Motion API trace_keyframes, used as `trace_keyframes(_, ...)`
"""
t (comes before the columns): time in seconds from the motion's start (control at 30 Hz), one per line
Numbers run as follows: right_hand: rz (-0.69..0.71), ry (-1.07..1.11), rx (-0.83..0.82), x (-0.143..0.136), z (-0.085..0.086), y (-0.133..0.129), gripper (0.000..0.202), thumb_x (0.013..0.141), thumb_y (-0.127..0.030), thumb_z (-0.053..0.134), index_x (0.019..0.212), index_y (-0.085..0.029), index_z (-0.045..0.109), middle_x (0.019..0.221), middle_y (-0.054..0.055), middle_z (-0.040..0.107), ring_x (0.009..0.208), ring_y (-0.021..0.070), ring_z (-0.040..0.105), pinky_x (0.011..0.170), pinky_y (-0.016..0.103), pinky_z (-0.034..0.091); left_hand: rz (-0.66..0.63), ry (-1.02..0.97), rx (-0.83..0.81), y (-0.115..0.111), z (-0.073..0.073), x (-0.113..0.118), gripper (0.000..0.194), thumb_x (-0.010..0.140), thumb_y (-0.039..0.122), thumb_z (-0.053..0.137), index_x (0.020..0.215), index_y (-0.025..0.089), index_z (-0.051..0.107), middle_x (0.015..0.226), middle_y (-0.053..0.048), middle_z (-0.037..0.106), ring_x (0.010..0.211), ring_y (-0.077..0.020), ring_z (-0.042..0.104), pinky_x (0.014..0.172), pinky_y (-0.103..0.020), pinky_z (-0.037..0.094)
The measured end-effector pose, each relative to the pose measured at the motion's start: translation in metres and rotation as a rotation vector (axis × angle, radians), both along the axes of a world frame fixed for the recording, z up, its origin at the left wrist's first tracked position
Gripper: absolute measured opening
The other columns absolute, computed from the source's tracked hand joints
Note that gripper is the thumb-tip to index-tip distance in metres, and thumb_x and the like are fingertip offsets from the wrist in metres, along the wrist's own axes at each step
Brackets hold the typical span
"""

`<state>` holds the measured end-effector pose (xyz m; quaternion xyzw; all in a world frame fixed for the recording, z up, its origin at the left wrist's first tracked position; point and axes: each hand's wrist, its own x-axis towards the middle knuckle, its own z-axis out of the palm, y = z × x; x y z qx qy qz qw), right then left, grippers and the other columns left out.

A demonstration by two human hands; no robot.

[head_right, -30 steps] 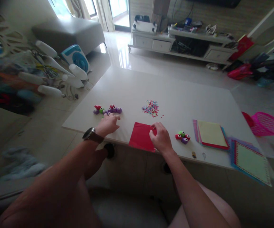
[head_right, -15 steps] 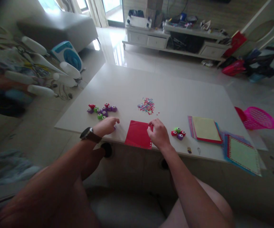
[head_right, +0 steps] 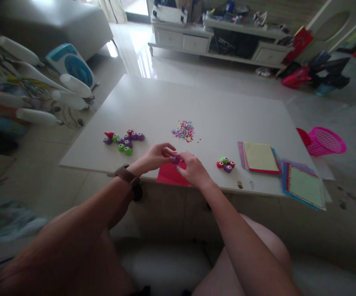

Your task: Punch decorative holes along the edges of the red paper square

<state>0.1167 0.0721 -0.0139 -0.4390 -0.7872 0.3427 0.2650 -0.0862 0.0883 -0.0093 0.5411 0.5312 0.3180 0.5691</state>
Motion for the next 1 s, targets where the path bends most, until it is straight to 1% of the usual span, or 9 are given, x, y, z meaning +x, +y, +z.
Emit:
trace_keyframes(0.07,0.012,0.013,-0.001,0.0,0.0,0.0,0.032,0.092,-0.017,0.066,0.122,-0.023,0.073,0.117,0.009,0.078,0.103,0.0237,0.073,0.095,0.038,0.056,0.015,-0.091,-0.006,0.0,-0.004,0.013,0.031,0.08,0.002,0.078,0.106,0.014,0.066,0.086,-0.004,0.078,0.073,-0.013,0.072,0.068,-0.024,0.055)
trace_keyframes(0.17,-0.009,-0.03,0.037,0.006,-0.001,0.004,0.032,0.092,-0.014,0.062,0.12,-0.023,0.075,0.115,0.009,0.077,0.104,0.0243,0.072,0.096,0.038,0.055,0.057,-0.12,0.023,-0.001,-0.014,0.024,0.034,0.081,0.008,0.082,0.11,0.014,0.065,0.092,-0.005,0.077,0.075,-0.0127,0.072,0.071,-0.025,0.056)
trace_keyframes(0.27,-0.104,-0.119,0.086,0.018,0.0,0.011,0.028,0.09,-0.013,0.061,0.113,-0.021,0.077,0.108,0.011,0.074,0.098,0.0249,0.07,0.093,0.039,0.055,0.042,-0.027,0.111,-0.009,-0.024,0.031,0.033,0.082,0.013,0.082,0.109,0.015,0.064,0.103,-0.008,0.077,0.09,-0.0173,0.074,0.079,-0.03,0.06)
trace_keyframes(0.33,-0.192,-0.163,0.103,0.025,0.001,0.017,0.024,0.087,-0.011,0.063,0.105,-0.02,0.077,0.103,0.01,0.072,0.094,0.0244,0.068,0.091,0.039,0.055,-0.042,0.111,0.228,-0.019,-0.027,0.033,0.027,0.082,0.01,0.078,0.106,0.015,0.066,0.107,-0.009,0.076,0.101,-0.0206,0.073,0.09,-0.035,0.061)
trace_keyframes(0.4,-0.256,-0.181,0.112,0.03,0.001,0.02,0.022,0.083,-0.009,0.063,0.097,-0.021,0.075,0.1,0.008,0.07,0.092,0.0237,0.067,0.09,0.038,0.054,-0.164,0.279,0.356,-0.029,-0.026,0.035,0.024,0.084,0.008,0.071,0.107,0.016,0.069,0.114,-0.01,0.075,0.108,-0.0231,0.072,0.099,-0.039,0.059)
trace_keyframes(0.5,-0.298,-0.188,0.129,0.032,0.002,0.022,0.022,0.08,-0.007,0.062,0.094,-0.021,0.073,0.1,0.008,0.07,0.092,0.0238,0.066,0.089,0.038,0.054,-0.282,0.463,0.45,-0.038,-0.019,0.032,0.026,0.09,0.009,0.062,0.113,0.017,0.072,0.12,-0.011,0.074,0.113,-0.0254,0.071,0.103,-0.04,0.057)
trace_keyframes(0.7,-0.329,-0.229,0.104,0.032,0.002,0.021,0.018,0.081,-0.01,0.066,0.092,-0.022,0.074,0.093,0.008,0.074,0.086,0.0245,0.068,0.085,0.039,0.054,-0.216,0.566,0.446,-0.025,-0.007,0.019,0.033,0.092,0.008,0.054,0.116,0.018,0.074,0.122,-0.011,0.076,0.113,-0.0243,0.071,0.105,-0.037,0.056)
trace_keyframes(0.83,-0.369,-0.265,0.089,0.035,0.002,0.021,0.019,0.079,-0.012,0.068,0.092,-0.024,0.076,0.089,0.006,0.078,0.085,0.0253,0.071,0.083,0.039,0.054,-0.253,0.564,0.456,-0.023,-0.008,0.016,0.04,0.093,0.004,0.047,0.115,0.019,0.076,0.122,-0.01,0.079,0.117,-0.0232,0.072,0.106,-0.035,0.055)
trace_keyframes(1.0,-0.364,-0.309,0.082,0.037,0.004,0.021,0.02,0.08,-0.014,0.069,0.094,-0.024,0.078,0.091,0.007,0.08,0.086,0.0269,0.073,0.082,0.041,0.055,-0.265,0.583,0.452,-0.026,-0.01,0.017,0.042,0.093,0.004,0.046,0.117,0.019,0.077,0.122,-0.01,0.08,0.116,-0.0236,0.073,0.105,-0.035,0.056)
